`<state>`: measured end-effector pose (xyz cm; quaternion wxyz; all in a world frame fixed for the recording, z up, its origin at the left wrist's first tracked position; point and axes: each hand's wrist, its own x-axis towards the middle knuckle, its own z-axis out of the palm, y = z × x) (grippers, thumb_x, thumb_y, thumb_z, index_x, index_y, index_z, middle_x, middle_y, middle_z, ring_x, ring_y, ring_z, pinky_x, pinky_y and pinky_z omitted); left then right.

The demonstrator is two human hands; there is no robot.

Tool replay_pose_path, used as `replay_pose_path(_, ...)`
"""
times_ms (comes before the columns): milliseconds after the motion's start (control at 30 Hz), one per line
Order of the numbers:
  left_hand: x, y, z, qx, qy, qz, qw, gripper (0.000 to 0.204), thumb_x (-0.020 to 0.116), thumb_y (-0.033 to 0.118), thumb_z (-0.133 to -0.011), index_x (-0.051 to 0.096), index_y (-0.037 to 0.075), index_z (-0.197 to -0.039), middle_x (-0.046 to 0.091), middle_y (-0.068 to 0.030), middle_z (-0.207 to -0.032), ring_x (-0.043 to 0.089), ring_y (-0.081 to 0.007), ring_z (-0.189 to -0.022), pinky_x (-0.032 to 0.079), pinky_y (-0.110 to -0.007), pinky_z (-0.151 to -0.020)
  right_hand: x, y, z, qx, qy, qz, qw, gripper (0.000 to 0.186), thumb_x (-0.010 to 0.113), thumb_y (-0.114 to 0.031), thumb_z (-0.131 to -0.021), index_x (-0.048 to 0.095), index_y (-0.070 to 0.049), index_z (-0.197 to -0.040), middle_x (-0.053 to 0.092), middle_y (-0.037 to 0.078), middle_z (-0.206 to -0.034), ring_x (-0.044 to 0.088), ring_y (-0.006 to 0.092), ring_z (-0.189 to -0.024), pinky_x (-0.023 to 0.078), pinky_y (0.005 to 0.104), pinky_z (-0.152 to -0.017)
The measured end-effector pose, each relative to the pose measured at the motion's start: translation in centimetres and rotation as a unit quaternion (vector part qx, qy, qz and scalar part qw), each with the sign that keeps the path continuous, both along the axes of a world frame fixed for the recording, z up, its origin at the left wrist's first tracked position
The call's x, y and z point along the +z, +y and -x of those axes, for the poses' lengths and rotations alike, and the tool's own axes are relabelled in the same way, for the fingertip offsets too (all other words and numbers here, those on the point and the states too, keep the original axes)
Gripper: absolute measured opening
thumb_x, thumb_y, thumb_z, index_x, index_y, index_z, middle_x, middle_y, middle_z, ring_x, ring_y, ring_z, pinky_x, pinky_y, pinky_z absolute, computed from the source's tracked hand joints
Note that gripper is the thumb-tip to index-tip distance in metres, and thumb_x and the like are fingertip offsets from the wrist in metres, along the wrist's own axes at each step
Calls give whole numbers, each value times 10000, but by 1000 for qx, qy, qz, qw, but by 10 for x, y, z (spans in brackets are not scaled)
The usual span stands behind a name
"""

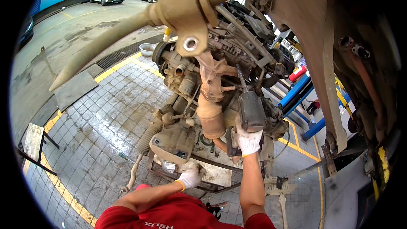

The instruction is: The person uses a pneumatic impact wrench to remove bolts from a vehicle engine suspended on a lift. They work on various sections of the engine block, removing fasteners and occasionally detaching components. The person also briefly moves a tool cart to access different tools.

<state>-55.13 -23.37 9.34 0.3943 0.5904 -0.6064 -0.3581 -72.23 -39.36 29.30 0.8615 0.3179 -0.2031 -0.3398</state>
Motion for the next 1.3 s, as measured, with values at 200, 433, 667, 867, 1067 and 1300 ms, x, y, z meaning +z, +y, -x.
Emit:
replay_pose_path(200,73,28,-72,0,439,-205,875,349,569,349,-1031,652,27,-1135,705,-54,-919,536,-98,-583,430,-259,-517,18,-19,-54,-347,561,280,698,480,508,-184,-974,488,-119,-1449,476,123,-1521,470,333,-1371,433,537,-1118)
replay_pose_path(433,194,-33,-124,75,524,-57,847,263,581,325,-1022,642,71,-1053,621,-16,-797,540,-98,-615,402,-258,-511,51,0,-88,-420,761,439,228,438,611,-209,-969,535,14,-1339,566,171,-1396,570,271,-1237,503,423,-1042)
replay_pose_path(667,306,-137,-111,-70,324,21,943,586,567,542,-990,646,16,-1235,657,-43,-877,594,-137,-730,461,-263,-644,85,27,-95,-403,812,415,-81,526,766,-186,-853,579,15,-1302,714,188,-1186,704,312,-1070,550,392,-907)
replay_pose_path(867,330,-214,-85,-159,513,-67,841,411,624,420,-997,672,50,-1171,741,-85,-1020,696,-210,-845,571,-374,-779,109,30,-93,-391,785,423,-229,579,793,-233,-800,587,-21,-1298,711,231,-1129,678,420,-1041,560,453,-876)
replay_pose_path(1067,333,-211,-73,-162,574,-89,797,205,577,230,-995,682,61,-1043,720,-81,-883,668,-216,-695,557,-361,-642,99,33,-98,-401,792,453,-82,429,772,-155,-872,617,6,-1239,708,141,-1181,683,245,-1045,522,371,-931)
replay_pose_path(1300,318,-254,-67,-186,564,-68,802,257,577,265,-1006,679,51,-1105,720,-87,-980,660,-203,-837,535,-356,-749,79,19,-129,-476,777,407,-61,550,736,-155,-923,510,30,-1389,616,153,-1372,560,252,-1279,387,391,-1124)
